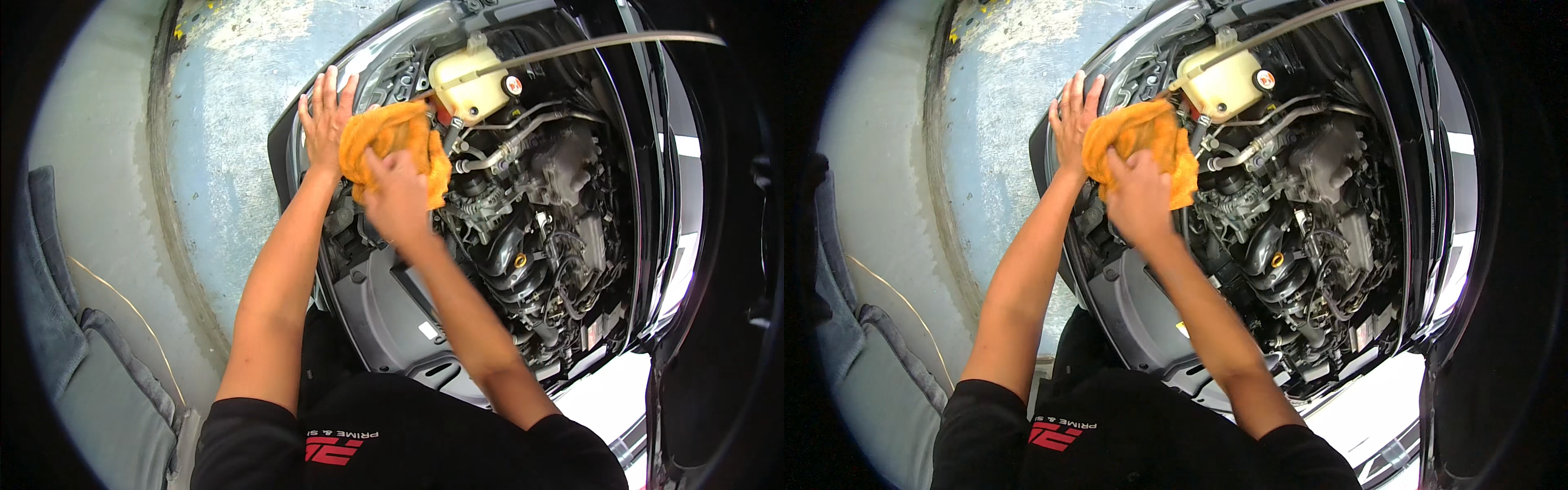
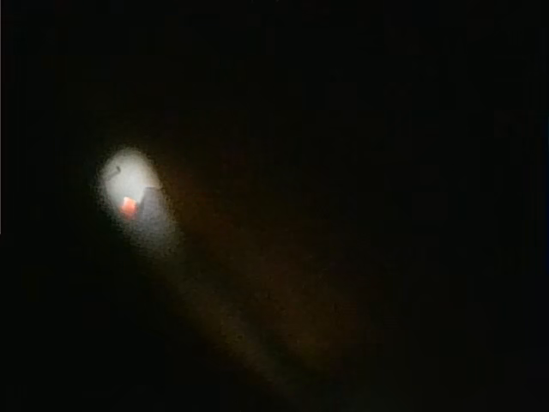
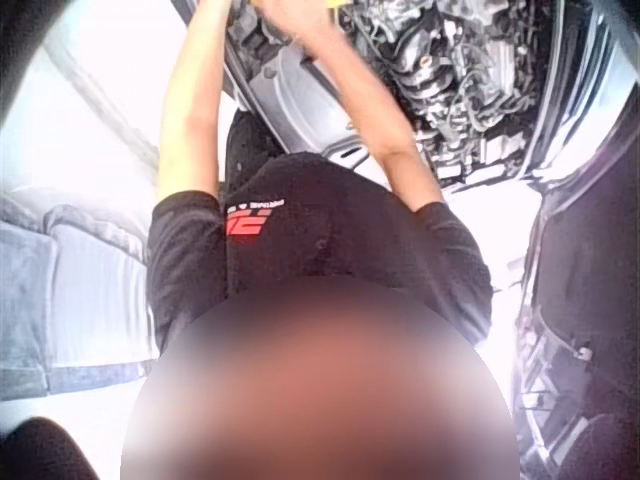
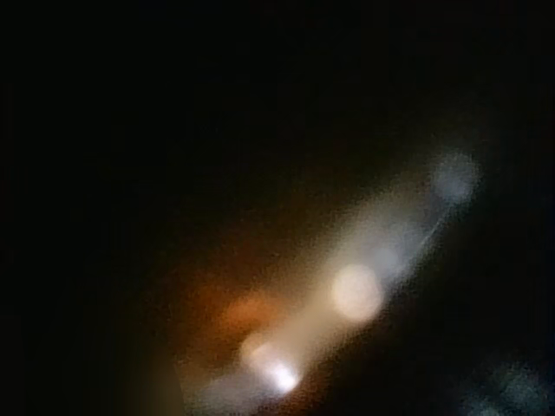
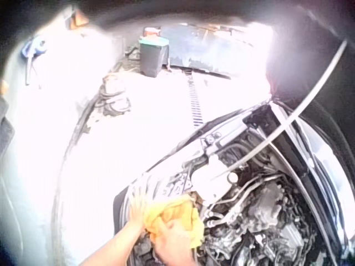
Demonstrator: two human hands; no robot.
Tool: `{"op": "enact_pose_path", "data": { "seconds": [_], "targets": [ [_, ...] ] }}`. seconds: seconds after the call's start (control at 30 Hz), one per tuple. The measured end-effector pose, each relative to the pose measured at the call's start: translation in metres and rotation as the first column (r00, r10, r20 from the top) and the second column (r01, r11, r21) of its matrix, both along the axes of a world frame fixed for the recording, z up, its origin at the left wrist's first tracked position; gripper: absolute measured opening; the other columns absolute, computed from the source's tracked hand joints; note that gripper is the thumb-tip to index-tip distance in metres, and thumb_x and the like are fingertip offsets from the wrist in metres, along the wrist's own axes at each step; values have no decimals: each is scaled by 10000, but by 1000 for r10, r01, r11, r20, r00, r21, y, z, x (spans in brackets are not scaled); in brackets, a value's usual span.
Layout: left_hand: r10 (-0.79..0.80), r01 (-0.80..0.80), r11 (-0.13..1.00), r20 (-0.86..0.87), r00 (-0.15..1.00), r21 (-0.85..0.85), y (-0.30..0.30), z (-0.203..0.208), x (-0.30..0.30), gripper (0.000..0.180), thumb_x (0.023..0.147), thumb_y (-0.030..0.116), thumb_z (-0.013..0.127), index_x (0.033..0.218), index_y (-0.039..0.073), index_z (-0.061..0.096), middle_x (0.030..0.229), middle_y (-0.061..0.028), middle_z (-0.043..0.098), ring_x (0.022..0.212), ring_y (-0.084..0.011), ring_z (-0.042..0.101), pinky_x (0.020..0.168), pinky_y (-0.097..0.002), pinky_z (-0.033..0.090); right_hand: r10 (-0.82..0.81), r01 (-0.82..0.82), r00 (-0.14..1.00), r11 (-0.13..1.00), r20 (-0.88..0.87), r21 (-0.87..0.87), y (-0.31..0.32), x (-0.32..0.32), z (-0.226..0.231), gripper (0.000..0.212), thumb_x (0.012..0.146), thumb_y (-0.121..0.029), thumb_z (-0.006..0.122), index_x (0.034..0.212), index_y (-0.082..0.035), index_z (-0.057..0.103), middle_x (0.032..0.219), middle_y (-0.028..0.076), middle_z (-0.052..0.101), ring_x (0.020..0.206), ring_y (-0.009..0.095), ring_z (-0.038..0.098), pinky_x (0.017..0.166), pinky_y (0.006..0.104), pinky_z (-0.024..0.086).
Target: The person wipes the engine bay of a car with an orange microfiber cloth, then sprays a cleaning solution from a red bottle and continues wiping various components under the hood. The person moves around the front of the vehicle to reach different areas.
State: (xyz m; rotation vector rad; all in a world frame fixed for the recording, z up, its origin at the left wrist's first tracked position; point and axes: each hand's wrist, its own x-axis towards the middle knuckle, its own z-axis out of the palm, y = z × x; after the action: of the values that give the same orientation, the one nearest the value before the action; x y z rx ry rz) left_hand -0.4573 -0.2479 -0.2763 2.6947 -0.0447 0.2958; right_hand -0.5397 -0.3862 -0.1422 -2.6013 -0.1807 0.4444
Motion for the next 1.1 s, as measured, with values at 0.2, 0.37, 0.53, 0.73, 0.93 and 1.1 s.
{"op": "enact_pose_path", "data": {
  "seconds": [0.2,0.37,0.53,0.73,0.93,1.1],
  "targets": [
    [-2,2,1000,-18,1000,-17,-2,1,0,710,1033,594,566,1609,185,494,1752,-167,309,1622,-355,268,1291,-627,135,39,-30,998,983,45,-180,29,-109,-64,277,864,-138,737,1132,-118,669,1129,141,567,1048,358,603,839,475,493],
    [-8,8,1000,-12,1000,-18,-2,3,0,700,1040,579,563,1601,166,499,1739,-183,326,1619,-371,266,1288,-628,141,-98,107,987,992,-126,67,15,-129,-46,366,896,-107,692,1262,-112,681,1162,169,565,1058,392,632,893,535,525],
    [2,-2,1000,2,1000,-28,-2,0,2,714,1040,593,555,1608,167,488,1737,-182,328,1619,-368,263,1292,-623,131,-462,864,491,367,-739,344,9,-117,-1,554,1063,-207,589,1573,-20,481,1544,231,541,1263,338,656,1004,459,560],
    [-4,4,1000,-7,1000,-9,-2,-3,2,727,1036,604,551,1612,167,479,1738,-179,325,1614,-366,271,1289,-629,138,-459,455,888,874,-20,170,50,-64,-41,714,1019,-268,594,1596,79,355,1591,306,421,1440,462,426,1222,546,322],
    [1,-2,1000,18,1000,20,-1,-10,4,738,1024,624,556,1616,190,474,1732,-189,333,1607,-376,286,1277,-640,156,-492,489,866,871,-90,-50,56,-65,-59,740,944,-146,599,1607,68,349,1512,253,472,1289,429,501,1113,529,407],
    [-4,4,1000,-2,1000,1,-1,-9,4,740,1022,620,560,1611,180,478,1735,-188,327,1609,-378,283,1278,-634,152,-340,338,931,941,131,38,38,-73,-50,651,972,-100,583,1579,54,407,1441,210,528,1256,403,524,1084,503,424]
  ]
}}
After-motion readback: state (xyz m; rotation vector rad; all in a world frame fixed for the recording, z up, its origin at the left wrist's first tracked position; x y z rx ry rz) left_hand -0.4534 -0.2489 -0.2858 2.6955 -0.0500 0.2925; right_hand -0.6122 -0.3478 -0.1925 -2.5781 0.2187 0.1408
